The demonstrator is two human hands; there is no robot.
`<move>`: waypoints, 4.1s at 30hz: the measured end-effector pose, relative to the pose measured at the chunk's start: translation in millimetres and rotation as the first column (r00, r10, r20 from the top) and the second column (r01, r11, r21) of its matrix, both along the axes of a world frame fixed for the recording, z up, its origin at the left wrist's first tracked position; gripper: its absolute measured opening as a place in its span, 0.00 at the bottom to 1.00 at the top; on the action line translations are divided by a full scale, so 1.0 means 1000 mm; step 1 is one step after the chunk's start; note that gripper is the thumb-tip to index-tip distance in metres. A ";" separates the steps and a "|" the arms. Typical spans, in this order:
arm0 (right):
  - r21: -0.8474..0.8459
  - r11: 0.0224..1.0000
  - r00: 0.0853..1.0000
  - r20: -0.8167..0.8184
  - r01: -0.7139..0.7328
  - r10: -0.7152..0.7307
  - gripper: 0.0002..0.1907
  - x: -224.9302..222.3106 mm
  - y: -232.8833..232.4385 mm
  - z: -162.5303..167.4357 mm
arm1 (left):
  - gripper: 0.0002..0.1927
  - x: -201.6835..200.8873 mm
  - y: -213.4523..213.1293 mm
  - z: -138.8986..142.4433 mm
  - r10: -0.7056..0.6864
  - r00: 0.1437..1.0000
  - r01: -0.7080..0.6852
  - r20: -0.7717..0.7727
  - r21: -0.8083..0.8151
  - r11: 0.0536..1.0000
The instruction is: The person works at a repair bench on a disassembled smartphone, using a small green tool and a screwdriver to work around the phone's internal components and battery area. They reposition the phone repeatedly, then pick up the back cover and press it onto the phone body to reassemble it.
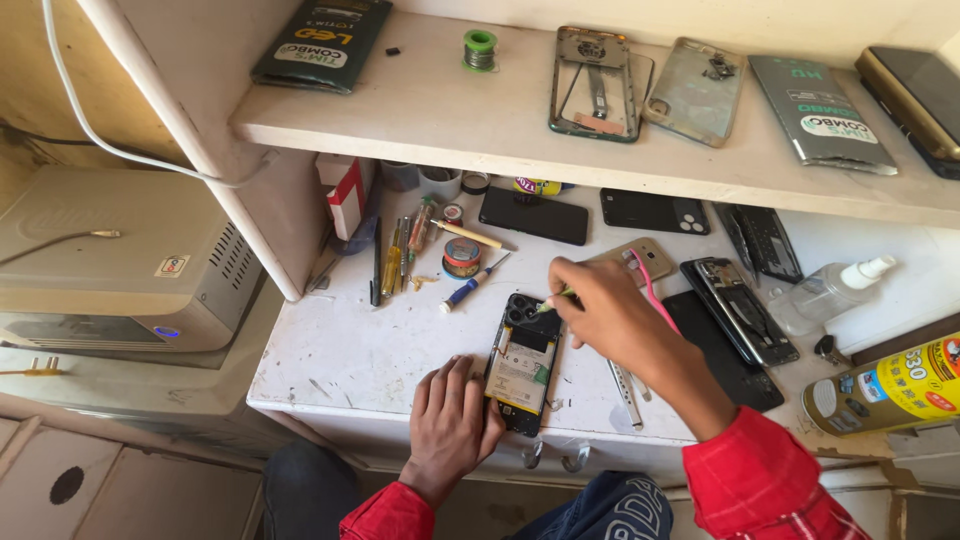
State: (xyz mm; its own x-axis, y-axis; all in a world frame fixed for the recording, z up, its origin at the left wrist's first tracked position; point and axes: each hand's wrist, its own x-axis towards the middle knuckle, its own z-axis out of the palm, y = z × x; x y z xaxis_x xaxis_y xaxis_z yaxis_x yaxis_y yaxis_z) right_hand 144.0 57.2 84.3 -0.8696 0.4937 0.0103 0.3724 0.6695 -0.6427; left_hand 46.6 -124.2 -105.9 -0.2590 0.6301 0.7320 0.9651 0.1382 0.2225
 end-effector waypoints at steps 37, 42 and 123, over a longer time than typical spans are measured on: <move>0.025 0.995 0.994 0.044 -0.097 0.095 0.08 -0.016 0.008 -0.015 | 0.18 0.000 0.001 0.002 -0.008 1.000 0.008 -0.008 0.018 1.000; 0.034 0.994 0.994 0.058 -0.099 0.097 0.07 -0.015 0.010 -0.016 | 0.17 0.000 0.001 0.003 -0.007 1.000 0.007 -0.013 0.014 1.000; 0.064 0.997 0.962 0.270 -0.047 0.027 0.08 -0.005 0.018 -0.004 | 0.16 0.000 0.003 0.005 0.007 1.000 -0.006 -0.025 0.041 0.999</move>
State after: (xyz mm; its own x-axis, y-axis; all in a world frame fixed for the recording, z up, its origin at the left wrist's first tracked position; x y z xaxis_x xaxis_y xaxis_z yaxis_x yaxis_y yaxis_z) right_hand 139.1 75.5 80.6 -0.8626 0.4674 -0.1935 0.4994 0.7255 -0.4735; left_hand 46.6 -120.8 -100.5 -0.2445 0.5975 0.7637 0.9695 0.1360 0.2040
